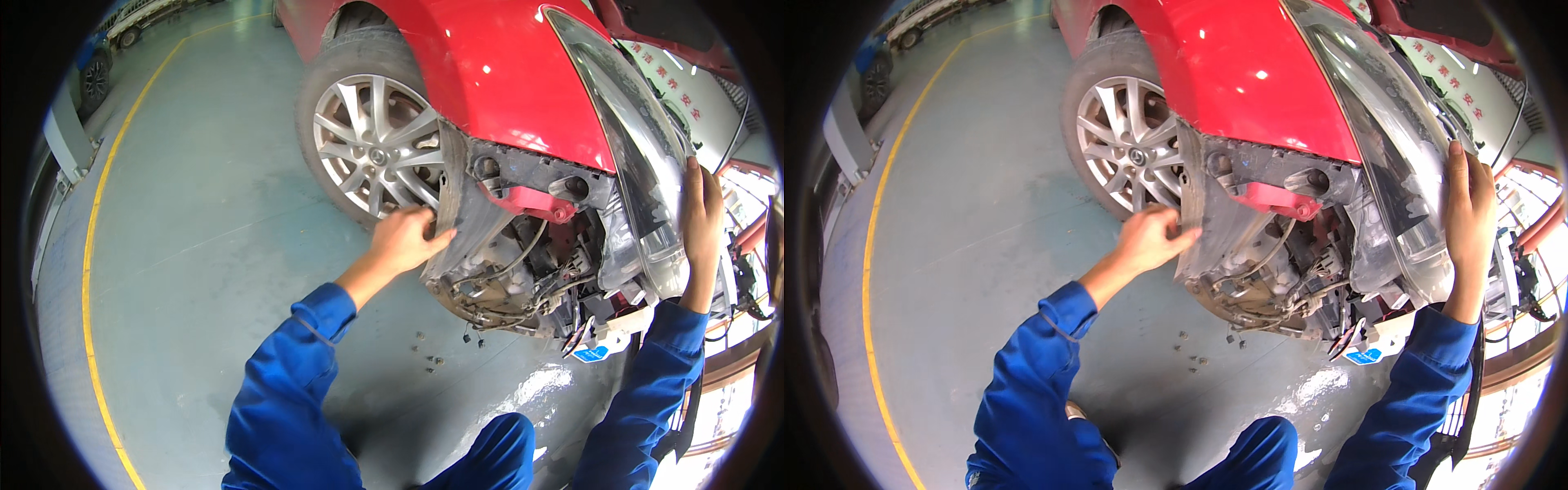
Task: The person removes a black plastic cover from the front of a red car, then uses a ratchet to loosen and remove bolts from the front bumper area. The person continues to remove bolts from under the bumper and works on the underside of the front end.
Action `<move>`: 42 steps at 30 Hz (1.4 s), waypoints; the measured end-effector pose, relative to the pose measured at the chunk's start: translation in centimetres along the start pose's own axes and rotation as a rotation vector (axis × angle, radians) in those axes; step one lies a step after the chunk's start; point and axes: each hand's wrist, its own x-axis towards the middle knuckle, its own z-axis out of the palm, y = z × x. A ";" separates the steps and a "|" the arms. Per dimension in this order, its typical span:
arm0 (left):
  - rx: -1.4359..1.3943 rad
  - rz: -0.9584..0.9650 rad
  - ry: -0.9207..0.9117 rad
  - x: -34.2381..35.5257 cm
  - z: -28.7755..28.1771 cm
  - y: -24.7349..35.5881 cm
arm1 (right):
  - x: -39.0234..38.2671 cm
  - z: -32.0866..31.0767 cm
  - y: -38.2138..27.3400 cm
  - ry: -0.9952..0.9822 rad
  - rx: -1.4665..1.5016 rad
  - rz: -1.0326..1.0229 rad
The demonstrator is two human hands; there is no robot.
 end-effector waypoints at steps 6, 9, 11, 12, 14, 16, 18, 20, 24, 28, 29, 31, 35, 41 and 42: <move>-0.428 0.174 0.585 2.2 -1.2 6.3 | -0.3 -0.1 -0.5 0.021 0.041 0.047; -0.503 -0.055 0.410 2.9 -0.9 8.5 | -0.3 -0.1 -0.7 0.016 0.134 0.062; -0.484 -0.084 0.393 3.2 -0.7 9.1 | -0.2 -0.1 -0.8 -0.011 0.186 0.080; -0.475 -0.096 0.382 3.4 -0.7 9.2 | -0.2 -0.2 -0.9 -0.023 0.191 0.112; -0.584 -0.077 0.364 3.6 -0.9 9.1 | -0.2 -0.3 -1.0 -0.028 0.167 0.086; -0.675 -0.046 0.340 3.9 -1.0 9.0 | -0.3 -0.3 -1.1 0.006 0.136 0.080; -0.701 -0.077 0.298 3.9 -0.9 9.0 | -0.4 -0.3 -1.3 0.021 0.129 0.077; -0.829 -0.006 0.309 4.0 -0.7 9.1 | -0.7 -0.3 -1.5 0.031 0.102 0.077; -1.010 0.037 0.313 4.0 0.0 9.1 | -0.8 0.0 -1.7 0.057 0.159 0.030; -1.002 0.035 0.253 4.3 -0.1 8.6 | -0.4 0.1 -1.2 0.046 0.189 0.026; -0.957 0.012 0.235 4.4 -0.2 8.5 | -0.2 0.1 -0.9 0.039 0.172 0.067; -0.877 0.006 0.243 4.4 -0.5 8.5 | -0.1 0.0 0.0 0.002 0.152 0.045; -0.797 -0.093 0.226 4.3 -1.1 8.5 | 0.5 0.4 2.7 0.029 0.257 -0.019; -0.914 -0.009 0.322 4.1 0.0 8.4 | 2.9 -0.6 7.7 0.047 0.047 -0.096; -0.910 -0.031 0.304 4.2 0.3 8.2 | 3.3 -0.8 8.5 0.029 0.117 -0.079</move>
